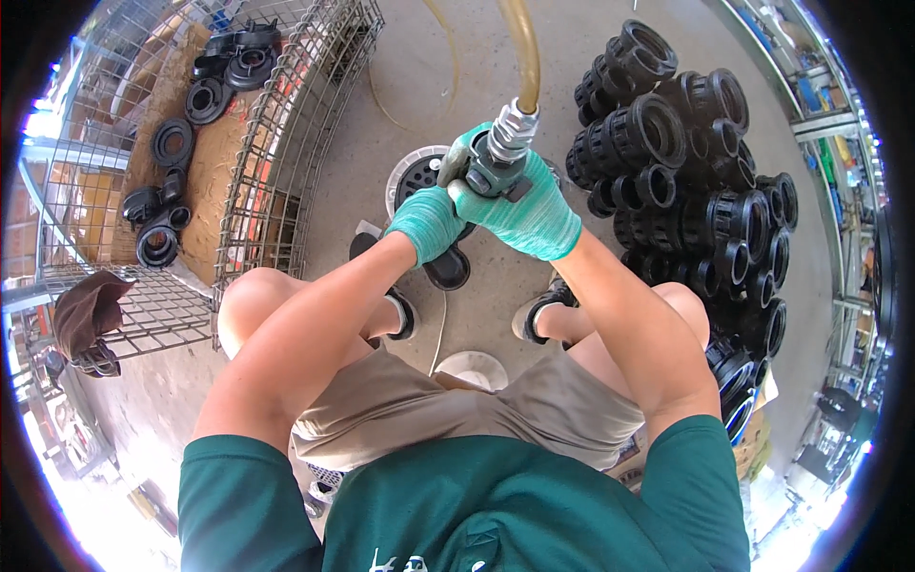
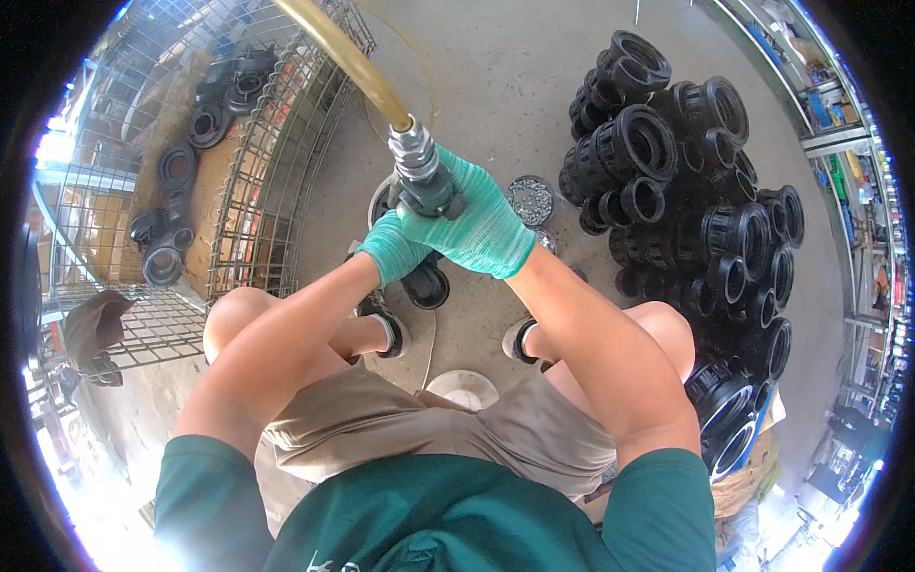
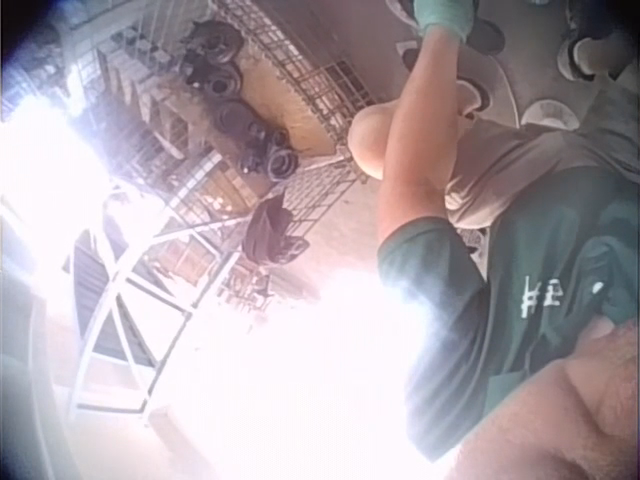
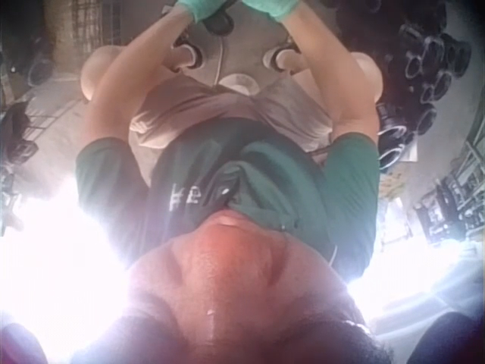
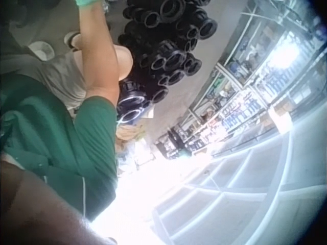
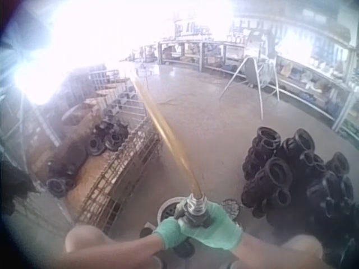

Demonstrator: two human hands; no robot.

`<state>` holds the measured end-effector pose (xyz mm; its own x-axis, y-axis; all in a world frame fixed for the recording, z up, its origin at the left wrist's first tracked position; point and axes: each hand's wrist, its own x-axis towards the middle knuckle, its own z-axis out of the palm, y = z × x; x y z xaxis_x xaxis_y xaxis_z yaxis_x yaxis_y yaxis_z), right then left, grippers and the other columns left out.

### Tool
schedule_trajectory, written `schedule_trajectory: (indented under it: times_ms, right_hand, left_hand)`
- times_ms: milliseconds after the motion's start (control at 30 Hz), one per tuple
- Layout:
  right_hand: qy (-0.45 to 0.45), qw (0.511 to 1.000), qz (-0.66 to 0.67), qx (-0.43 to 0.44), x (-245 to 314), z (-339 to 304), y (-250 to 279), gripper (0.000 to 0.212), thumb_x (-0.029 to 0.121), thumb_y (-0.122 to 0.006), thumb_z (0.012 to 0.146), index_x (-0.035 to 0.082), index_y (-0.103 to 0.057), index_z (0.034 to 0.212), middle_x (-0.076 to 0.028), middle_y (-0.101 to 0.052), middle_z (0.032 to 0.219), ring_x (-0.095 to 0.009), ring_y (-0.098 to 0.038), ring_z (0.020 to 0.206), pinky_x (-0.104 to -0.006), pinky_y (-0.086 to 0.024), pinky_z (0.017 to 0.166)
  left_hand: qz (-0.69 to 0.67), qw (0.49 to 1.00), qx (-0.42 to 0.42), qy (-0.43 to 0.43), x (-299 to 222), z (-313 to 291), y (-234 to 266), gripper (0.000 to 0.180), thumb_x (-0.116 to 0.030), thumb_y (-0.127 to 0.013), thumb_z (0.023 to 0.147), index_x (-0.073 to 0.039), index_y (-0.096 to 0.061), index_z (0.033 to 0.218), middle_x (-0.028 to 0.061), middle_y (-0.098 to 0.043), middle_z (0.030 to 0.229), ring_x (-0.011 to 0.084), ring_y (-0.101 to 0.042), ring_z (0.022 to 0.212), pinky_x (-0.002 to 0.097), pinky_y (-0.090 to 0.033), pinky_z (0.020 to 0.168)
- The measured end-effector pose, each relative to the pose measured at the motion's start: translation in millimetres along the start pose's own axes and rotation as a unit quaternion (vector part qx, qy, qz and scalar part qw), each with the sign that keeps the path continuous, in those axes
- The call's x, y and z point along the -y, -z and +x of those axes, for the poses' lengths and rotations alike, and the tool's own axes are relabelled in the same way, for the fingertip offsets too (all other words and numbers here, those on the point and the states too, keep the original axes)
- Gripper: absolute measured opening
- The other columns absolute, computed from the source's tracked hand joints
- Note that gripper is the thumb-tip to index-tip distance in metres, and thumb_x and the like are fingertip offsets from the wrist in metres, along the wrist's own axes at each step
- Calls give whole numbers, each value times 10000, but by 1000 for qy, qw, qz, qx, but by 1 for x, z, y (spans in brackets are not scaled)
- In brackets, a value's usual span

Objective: The person assembles black circular housings using an air-powered screwdriver. They place screws and gaskets into holes on the housings and tighten them with the tool.

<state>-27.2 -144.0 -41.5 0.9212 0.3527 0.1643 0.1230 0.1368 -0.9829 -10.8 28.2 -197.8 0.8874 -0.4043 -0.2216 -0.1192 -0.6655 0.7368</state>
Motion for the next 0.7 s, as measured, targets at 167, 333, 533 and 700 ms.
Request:
schedule_trajectory:
  times_ms: [167, 333, 533, 700]
  right_hand:
    - [-12, 1000, 28, -6, 0, 2, -5, 437, 40, -775, 810, 54, -609, 1214, -15, -698, 1028, -111, -631, 924, -302, -533, 883]
    - [-2, 996, 38, -83, 35, 9, 13, 377, -28, -721, 817, 50, -628, 1174, -25, -698, 1052, -109, -658, 957, -292, -547, 870]
    - [-51, 969, 17, -240, 64, 5, 60, 237, 23, -740, 827, 33, -652, 1047, -63, -717, 869, -143, -668, 673, -288, -559, 644]
    - [-71, 959, 10, -274, 76, -11, 85, 192, 80, -748, 829, 16, -663, 990, -67, -709, 812, -129, -667, 670, -285, -542, 617]
  left_hand:
    - [-479, 877, -20, 15, 27, 13, -17, 283, -208, -647, 890, -55, -630, 1128, 131, -704, 1002, 266, -666, 878, 369, -513, 785]
    - [-61, 997, 35, 34, -45, -13, 41, 260, -188, -614, 935, -40, -628, 1148, 149, -697, 1022, 291, -662, 915, 382, -513, 862]
    - [-483, 826, 105, 270, -77, -13, 76, 267, -194, -535, 989, 1, -596, 1161, 170, -693, 1024, 265, -699, 854, 433, -586, 814]
    - [-596, 772, 155, 158, -88, -16, 73, 333, -103, -543, 986, 36, -548, 1289, 172, -674, 1099, 300, -693, 991, 450, -590, 905]
